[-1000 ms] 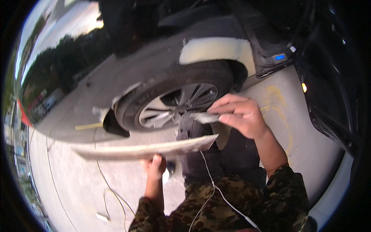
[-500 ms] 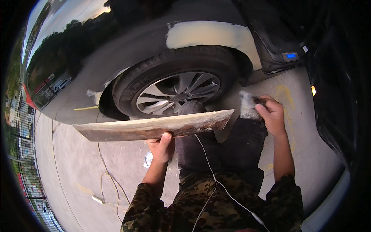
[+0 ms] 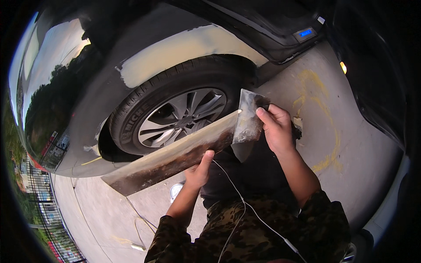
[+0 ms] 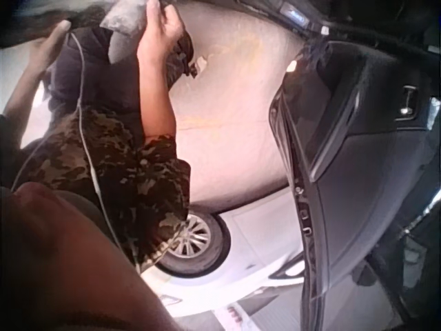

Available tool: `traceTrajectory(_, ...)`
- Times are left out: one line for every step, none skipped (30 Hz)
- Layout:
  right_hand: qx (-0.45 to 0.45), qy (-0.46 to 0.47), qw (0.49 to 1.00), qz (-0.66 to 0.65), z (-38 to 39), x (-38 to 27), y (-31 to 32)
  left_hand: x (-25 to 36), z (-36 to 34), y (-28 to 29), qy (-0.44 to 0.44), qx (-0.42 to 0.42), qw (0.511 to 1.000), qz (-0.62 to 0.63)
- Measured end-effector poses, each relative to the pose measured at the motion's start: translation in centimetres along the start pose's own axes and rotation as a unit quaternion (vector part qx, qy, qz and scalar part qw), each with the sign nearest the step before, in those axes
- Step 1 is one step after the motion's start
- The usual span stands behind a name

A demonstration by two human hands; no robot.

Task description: The person applies body filler to the rear wheel arch of a black car using a small putty knife and a larger spreader. They repeatedly scoop filler from a container, spread it over the damaged area, and smooth the surface while kneeling beside the vehicle.

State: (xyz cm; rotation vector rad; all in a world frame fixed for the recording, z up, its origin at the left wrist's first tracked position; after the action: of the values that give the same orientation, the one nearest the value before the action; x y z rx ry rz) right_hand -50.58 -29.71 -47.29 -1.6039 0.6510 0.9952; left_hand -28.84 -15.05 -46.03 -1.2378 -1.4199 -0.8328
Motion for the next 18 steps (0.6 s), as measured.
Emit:
traceTrajectory(-0.016,0.011,1.0,0.013,0.0,-0.1,-0.1,0.0,-0.2,-0.4,0.012,-0.022,0.999,-0.035)
traceTrajectory(-0.014,-0.005,1.0,0.027,-0.1,0.3,0.0,0.1,-0.4,-0.8,0.011,-0.043,0.997,-0.068)
traceTrajectory(-0.019,-0.012,0.999,0.032,-0.1,0.4,-0.1,0.0,-0.6,-1.5,0.029,-0.071,0.992,-0.096)
traceTrajectory(-0.024,-0.019,0.999,0.03,-0.1,0.5,-0.2,0.0,-0.8,-2.0,0.035,-0.098,0.987,-0.122)
traceTrajectory(-0.039,-0.02,0.998,0.052,-0.2,0.4,-0.6,-0.1,-1.0,-2.6,0.042,-0.121,0.982,-0.142)
traceTrajectory(-0.055,-0.02,0.996,0.068,-0.2,0.2,-1.0,0.0,-1.3,-2.9,0.041,-0.134,0.972,-0.187)
traceTrajectory(-0.07,-0.021,0.994,0.084,-0.3,0.0,-1.5,-0.1,-1.5,-3.6,0.037,-0.162,0.964,-0.208)
traceTrajectory(-0.082,-0.013,0.992,0.091,-0.3,-0.4,-1.9,-0.3,-1.8,-4.0,0.038,-0.181,0.958,-0.22)
traceTrajectory(-0.077,-0.018,0.992,0.1,-0.4,-0.5,-2.2,-0.6,-1.9,-4.4,0.039,-0.2,0.951,-0.233)
traceTrajectory(-0.085,-0.012,0.99,0.108,-0.5,-0.9,-2.6,-0.8,-2.2,-4.7,0.034,-0.212,0.946,-0.244)
traceTrajectory(-0.1,-0.005,0.988,0.115,-0.7,-1.1,-3.2,-0.9,-2.4,-4.9,0.02,-0.223,0.936,-0.273)
traceTrajectory(-0.101,0.004,0.988,0.119,-0.8,-1.4,-3.5,-1.1,-2.6,-5.1,0.013,-0.233,0.928,-0.292)
traceTrajectory(-0.111,-0.001,0.988,0.104,-0.9,-1.3,-4.0,-1.3,-2.7,-5.2,0.009,-0.243,0.922,-0.303)
traceTrajectory(-0.119,0.0,0.989,0.084,-1.0,-1.3,-4.5,-1.4,-2.8,-5.3,-0.003,-0.246,0.913,-0.327)
traceTrajectory(-0.122,-0.003,0.99,0.064,-1.1,-1.2,-4.8,-1.5,-2.9,-5.4,-0.011,-0.249,0.906,-0.343)
traceTrajectory(-0.134,0.004,0.989,0.056,-1.1,-1.3,-5.3,-1.5,-2.9,-5.5,-0.023,-0.249,0.901,-0.355)
traceTrajectory(-0.14,0.009,0.989,0.047,-1.1,-1.3,-5.5,-1.6,-3.1,-5.6,-0.033,-0.245,0.902,-0.355)
traceTrajectory(-0.145,0.013,0.989,0.038,-1.1,-1.4,-5.9,-1.5,-3.2,-5.7,-0.045,-0.24,0.904,-0.351)
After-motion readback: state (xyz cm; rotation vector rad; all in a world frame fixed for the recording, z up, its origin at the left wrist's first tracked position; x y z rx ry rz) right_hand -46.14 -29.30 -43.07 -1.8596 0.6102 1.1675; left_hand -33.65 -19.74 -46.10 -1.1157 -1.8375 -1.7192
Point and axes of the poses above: each hand's wrist, its own z-axis away from the middle knuckle, its own y-axis out of the back of the hand, x = y × z, the point moved 8 cm from there along -z, towards the middle knuckle, and after that the axes turned 6 degrees about -x, right-handed, at the moved point
